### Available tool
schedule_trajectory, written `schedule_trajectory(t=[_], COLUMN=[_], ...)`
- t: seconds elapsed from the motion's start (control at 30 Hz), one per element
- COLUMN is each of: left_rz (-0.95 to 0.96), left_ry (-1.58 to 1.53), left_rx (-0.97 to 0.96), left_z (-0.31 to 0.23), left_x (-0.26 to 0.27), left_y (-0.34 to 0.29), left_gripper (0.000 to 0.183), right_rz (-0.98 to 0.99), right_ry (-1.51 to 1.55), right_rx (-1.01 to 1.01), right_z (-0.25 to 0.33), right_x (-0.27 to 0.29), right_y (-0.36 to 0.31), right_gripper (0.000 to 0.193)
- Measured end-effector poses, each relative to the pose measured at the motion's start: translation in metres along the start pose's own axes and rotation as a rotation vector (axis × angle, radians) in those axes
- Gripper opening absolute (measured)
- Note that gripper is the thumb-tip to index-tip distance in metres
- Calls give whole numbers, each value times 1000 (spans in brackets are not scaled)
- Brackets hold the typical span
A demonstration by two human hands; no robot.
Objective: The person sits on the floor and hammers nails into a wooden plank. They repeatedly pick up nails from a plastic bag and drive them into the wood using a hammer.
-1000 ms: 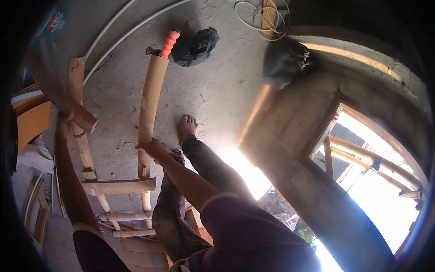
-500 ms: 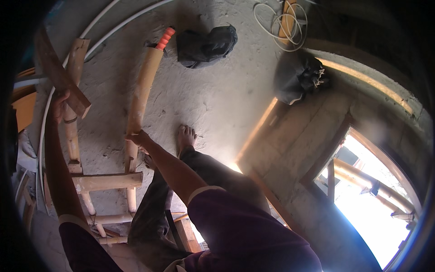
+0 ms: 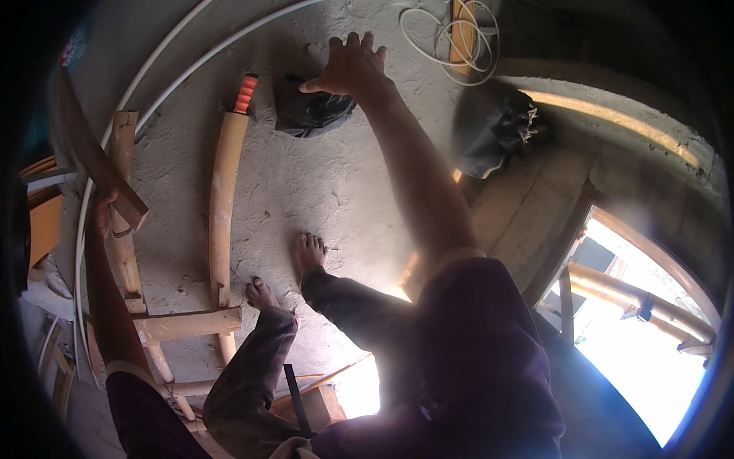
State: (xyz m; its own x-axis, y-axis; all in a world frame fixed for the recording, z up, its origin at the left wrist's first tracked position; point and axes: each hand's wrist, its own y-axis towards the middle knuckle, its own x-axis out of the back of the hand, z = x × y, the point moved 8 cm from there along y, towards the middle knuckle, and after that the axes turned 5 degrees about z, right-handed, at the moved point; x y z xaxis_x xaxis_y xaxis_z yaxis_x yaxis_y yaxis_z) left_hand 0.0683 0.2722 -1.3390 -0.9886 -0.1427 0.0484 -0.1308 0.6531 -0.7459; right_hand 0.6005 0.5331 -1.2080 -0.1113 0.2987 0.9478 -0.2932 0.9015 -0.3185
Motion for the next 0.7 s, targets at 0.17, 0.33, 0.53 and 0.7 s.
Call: schedule_trajectory(t=[0.17,0.33,0.53,0.7], left_rz=[-72,-183,-299,-455], left_ry=[109,226,359,446], left_rx=[-23,6,50,-63], left_z=[-5,13,21,8], left_x=[-7,18,17,4], left_y=[13,31,51,43], left_gripper=[74,67,68,70], right_rz=[826,483,410,111], right_ry=[90,509,670,356], right_rx=[7,41,58,129], right_z=[-48,-29,-8,-38], right_x=[-76,-33,18,15], right_y=[5,26,13,-1], right_gripper=[58,46,48,74])
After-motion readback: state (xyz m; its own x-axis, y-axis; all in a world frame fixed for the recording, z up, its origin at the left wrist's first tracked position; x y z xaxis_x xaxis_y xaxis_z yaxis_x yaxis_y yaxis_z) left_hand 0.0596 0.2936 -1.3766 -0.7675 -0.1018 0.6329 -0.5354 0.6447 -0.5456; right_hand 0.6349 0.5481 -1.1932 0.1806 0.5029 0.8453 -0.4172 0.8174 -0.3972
